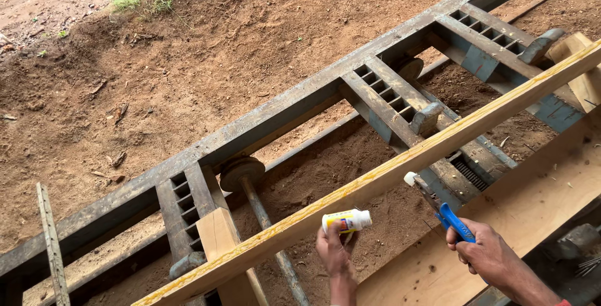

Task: The person applies glue from a bottle onto a wooden plank using pliers to spread the glue along the plank's edge. The plank is positioned on a metal frame outdoors.

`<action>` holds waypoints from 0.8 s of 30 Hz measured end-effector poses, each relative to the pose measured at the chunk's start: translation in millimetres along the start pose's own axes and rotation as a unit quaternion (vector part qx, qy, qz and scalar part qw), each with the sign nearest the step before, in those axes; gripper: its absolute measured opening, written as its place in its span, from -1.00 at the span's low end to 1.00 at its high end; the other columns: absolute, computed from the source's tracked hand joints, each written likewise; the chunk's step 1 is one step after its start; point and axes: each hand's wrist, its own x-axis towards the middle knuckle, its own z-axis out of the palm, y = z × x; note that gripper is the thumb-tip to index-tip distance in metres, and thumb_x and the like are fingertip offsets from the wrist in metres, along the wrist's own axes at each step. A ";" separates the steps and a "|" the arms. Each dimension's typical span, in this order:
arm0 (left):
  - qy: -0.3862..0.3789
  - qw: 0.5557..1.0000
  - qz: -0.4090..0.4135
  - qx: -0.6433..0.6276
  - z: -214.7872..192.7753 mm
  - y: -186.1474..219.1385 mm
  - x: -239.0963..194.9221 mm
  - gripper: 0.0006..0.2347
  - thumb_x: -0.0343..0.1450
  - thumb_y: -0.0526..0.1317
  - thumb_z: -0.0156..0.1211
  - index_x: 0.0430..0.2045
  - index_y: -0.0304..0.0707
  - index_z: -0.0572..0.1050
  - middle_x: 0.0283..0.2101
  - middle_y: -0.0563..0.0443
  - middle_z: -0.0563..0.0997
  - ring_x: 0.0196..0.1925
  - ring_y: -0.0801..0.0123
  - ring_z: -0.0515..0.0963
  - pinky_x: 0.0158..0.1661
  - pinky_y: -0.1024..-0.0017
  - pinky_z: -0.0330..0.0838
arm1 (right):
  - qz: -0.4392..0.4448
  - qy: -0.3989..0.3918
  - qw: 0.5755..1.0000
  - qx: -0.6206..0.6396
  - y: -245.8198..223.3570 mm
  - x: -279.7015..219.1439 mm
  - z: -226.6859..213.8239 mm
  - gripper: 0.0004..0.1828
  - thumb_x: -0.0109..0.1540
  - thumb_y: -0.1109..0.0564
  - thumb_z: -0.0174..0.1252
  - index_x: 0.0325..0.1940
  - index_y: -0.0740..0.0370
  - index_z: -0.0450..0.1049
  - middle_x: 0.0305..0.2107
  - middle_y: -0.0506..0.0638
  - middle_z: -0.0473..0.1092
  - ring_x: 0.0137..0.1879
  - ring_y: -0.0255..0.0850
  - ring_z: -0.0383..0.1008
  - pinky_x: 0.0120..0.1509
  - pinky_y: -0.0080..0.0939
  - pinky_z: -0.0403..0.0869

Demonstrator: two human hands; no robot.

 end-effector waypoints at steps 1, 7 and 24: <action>0.019 0.997 -0.030 -0.070 -0.1 -5.2 -3.5 -0.56 0.29 -0.18 0.40 -0.04 -0.46 0.43 -0.11 -0.28 0.59 -0.10 0.11 0.69 -0.18 0.21 0.77 | -0.007 -0.005 1.000 -0.015 -0.4 -3.3 -0.5 -0.96 0.16 0.30 0.06 -0.31 0.26 0.39 -0.62 -0.03 0.26 -0.51 -0.25 0.26 -0.44 -0.17 0.32; 0.060 0.968 -0.094 -0.225 2.2 -13.0 -15.4 -0.54 0.27 -0.07 0.34 -0.02 -0.32 0.42 -0.15 -0.19 0.61 -0.22 0.20 0.67 -0.28 0.33 0.69 | -0.023 -0.022 0.994 -0.102 5.3 -27.5 -3.2 -0.87 0.12 0.27 0.08 -0.25 0.16 0.41 -0.63 -0.02 0.27 -0.49 -0.22 0.28 -0.35 -0.14 0.37; 0.019 0.987 -0.095 -0.128 23.7 -4.0 -80.4 -0.51 0.25 0.06 0.26 -0.02 -0.20 0.40 -0.20 -0.13 0.62 -0.30 0.25 0.63 -0.38 0.31 0.56 | -0.187 -0.174 0.951 -0.172 109.5 -25.8 -51.8 -0.66 -0.01 0.27 0.11 -0.15 0.12 0.45 -0.50 -0.02 0.26 -0.34 -0.22 0.28 -0.18 -0.18 0.32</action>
